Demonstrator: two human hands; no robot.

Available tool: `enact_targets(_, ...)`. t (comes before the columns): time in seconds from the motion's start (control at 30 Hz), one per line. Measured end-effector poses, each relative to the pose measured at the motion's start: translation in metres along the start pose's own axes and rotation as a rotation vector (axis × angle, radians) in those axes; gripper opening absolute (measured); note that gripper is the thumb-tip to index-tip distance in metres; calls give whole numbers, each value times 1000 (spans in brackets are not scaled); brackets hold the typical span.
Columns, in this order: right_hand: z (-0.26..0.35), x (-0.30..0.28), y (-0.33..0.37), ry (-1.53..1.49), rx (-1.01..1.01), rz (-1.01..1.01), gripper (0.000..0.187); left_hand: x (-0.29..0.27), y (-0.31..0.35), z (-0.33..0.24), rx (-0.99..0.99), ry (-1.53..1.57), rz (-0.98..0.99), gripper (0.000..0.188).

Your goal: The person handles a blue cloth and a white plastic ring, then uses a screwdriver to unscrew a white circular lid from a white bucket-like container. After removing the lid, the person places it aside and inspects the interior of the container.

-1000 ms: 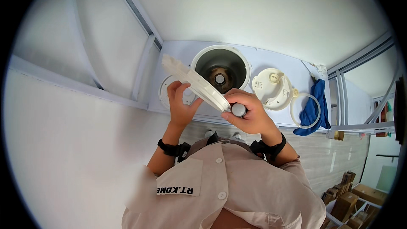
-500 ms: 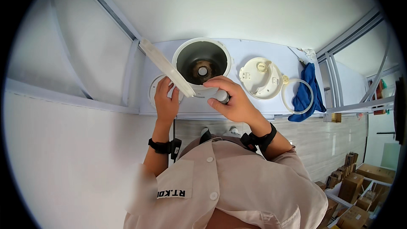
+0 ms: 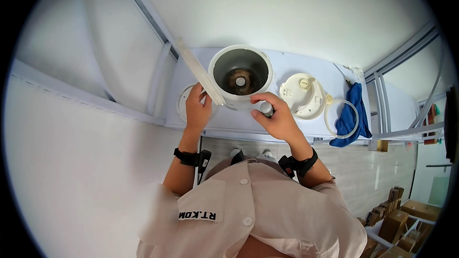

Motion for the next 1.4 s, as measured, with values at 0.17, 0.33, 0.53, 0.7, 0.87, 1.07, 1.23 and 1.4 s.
enact_targets(0.17,-15,-16,3,91,3,-180,48,-7,6,-15,66,-212,-106,50)
enact_targets(0.33,-72,-46,7,-92,227,-333,60,-14,8,-36,67,111,-126,42)
enact_targets(0.53,-115,-78,5,40,296,-476,63,-5,4,-61,-88,597,14,30)
enact_targets(0.7,-135,-78,7,-202,298,-600,56,-6,11,-65,-63,502,-68,26)
enact_targets(0.87,-169,-85,14,-279,318,-698,50,-8,8,-87,123,345,-68,19)
enact_targets(1.07,-173,-82,30,-39,295,-729,54,-21,33,-71,493,-75,-131,21)
enact_targets(1.23,-148,-79,36,387,490,-488,52,18,72,-59,528,-200,247,17)
enact_targets(1.4,-161,-68,46,612,438,-213,47,87,84,-61,479,-140,431,13)
Point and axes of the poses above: each hand's wrist, its own y-axis away from the middle knuckle, its own x-axis out of the palm, z = x × y, the point moved 7 cm from there along -y, towards the middle knuckle, and after that the axes turned 7 degrees about x, right-handed, at the moved point
